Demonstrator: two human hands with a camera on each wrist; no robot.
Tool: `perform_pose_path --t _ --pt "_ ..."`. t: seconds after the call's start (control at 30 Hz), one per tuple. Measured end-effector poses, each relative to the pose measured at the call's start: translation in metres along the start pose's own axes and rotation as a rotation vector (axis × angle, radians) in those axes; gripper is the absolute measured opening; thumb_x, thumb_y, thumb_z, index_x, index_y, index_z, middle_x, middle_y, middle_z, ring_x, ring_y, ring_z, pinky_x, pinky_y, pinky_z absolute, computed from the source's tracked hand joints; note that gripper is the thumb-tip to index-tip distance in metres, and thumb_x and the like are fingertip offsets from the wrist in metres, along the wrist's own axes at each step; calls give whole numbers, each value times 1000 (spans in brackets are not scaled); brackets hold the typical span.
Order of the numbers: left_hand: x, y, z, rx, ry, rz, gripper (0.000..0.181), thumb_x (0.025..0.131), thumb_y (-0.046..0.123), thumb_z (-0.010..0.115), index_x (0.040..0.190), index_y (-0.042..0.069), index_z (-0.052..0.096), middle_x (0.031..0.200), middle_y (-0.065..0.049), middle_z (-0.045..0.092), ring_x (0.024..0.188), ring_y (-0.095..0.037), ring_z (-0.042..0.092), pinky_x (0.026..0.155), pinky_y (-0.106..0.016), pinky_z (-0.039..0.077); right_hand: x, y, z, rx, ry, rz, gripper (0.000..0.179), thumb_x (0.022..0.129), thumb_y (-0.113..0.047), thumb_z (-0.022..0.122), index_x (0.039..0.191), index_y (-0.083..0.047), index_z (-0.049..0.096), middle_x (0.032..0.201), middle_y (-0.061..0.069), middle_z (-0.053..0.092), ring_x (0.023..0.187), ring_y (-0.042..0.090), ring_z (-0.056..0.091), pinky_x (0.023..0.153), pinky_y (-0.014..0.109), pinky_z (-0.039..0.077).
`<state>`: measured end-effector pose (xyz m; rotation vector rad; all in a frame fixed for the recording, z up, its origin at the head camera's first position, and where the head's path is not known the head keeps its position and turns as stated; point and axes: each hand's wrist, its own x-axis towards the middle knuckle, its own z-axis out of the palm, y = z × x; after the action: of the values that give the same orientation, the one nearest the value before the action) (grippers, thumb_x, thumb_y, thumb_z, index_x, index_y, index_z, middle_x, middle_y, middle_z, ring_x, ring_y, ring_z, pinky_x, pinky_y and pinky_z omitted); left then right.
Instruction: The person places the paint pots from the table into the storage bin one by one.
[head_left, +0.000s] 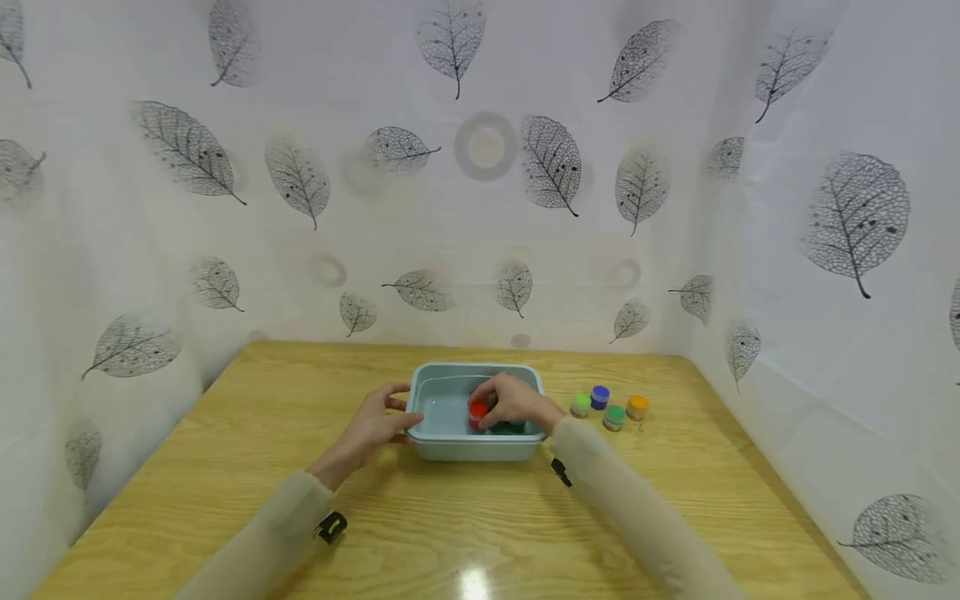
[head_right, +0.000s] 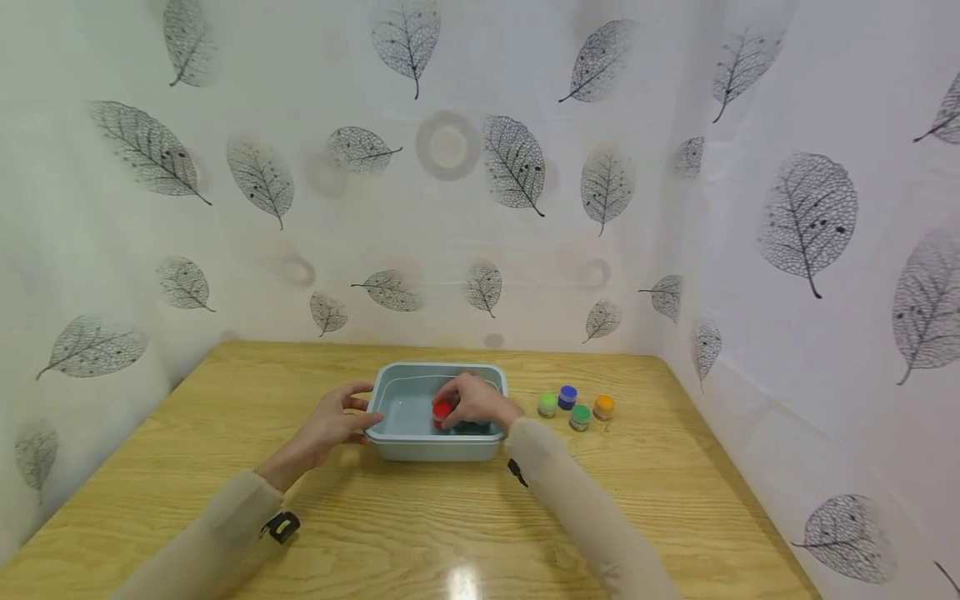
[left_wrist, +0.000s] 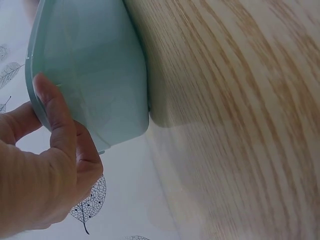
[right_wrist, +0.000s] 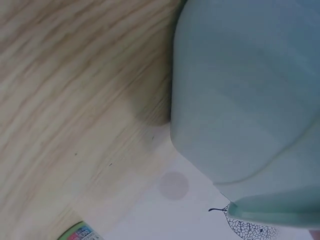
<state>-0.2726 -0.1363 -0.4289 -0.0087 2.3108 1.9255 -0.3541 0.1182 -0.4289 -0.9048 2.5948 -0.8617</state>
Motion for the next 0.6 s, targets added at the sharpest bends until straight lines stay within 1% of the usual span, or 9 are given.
perform_pose_path --t 0.17,0.33,0.47,0.6 --pt "0 -1 -1 9 3 4 59 88 -2 69 142 1 44 117 -27 52 82 -34 66 65 -42 62 4 1 2 -30 -2 44 41 73 -11 86 112 -10 73 98 -1 71 85 9 59 77 24 52" --pt "1 -1 0 4 5 8 59 88 -2 68 142 0 43 117 -27 51 81 -34 66 65 -42 62 3 -2 2 -49 1 62 42 73 -8 85 113 -10 73 98 -1 71 86 11 58 77 25 52" --pt "2 -2 1 0 5 10 60 88 -3 68 142 0 43 117 -27 52 80 -34 67 66 -42 62 3 -2 2 -71 -10 54 43 73 -8 85 114 -10 73 100 0 70 85 12 57 76 26 51" --pt "2 -2 1 0 3 11 60 88 -2 68 143 -1 42 117 -27 51 80 -33 67 65 -41 62 3 -1 2 -77 -21 34 43 75 -11 85 116 -12 73 107 0 70 88 11 56 79 28 51"
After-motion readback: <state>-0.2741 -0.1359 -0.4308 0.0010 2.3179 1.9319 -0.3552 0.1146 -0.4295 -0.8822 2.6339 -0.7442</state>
